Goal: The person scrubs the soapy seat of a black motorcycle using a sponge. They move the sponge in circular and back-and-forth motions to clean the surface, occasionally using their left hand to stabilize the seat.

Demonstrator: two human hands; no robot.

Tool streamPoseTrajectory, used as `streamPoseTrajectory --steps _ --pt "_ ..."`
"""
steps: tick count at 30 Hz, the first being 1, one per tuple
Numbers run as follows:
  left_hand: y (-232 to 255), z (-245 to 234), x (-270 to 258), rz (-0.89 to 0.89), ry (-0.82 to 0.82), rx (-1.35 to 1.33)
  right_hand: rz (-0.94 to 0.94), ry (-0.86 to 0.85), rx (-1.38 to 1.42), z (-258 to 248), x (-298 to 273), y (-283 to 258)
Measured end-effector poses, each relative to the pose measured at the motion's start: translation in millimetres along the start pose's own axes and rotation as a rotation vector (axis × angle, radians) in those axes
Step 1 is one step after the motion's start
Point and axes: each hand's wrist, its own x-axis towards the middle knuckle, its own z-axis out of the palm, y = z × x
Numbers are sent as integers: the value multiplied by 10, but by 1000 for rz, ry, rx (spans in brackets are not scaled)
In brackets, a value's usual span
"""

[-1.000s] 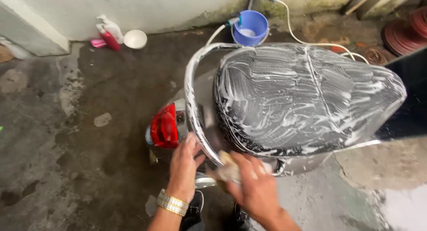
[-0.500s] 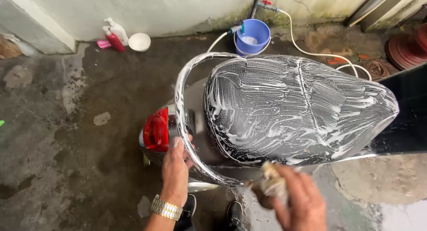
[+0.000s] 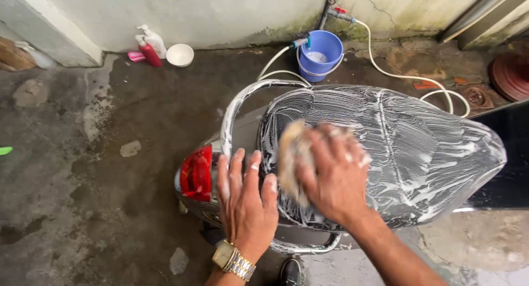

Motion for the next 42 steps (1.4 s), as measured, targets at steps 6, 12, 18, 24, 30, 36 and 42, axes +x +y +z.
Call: streamPoseTrajectory --steps 6,12,18,24,30,36,42 --pt "37 34 46 4 12 235 359 -350 136 42 220 80" --pt "33 91 27 0 75 328 -137 -291 189 103 249 260" --pt "10 2 50 -24 77 280 -36 -422 239 -48 83 -43" --pt "59 68 -3 4 148 297 -117 -253 126 -1 19 -47" --pt "18 88 -17 -11 151 240 174 -119 120 187 33 316" --pt "36 81 -52 -14 182 201 -241 -173 229 164 -28 455" --pt "-18 63 23 -5 184 171 -354 -246 206 143 -3 272"
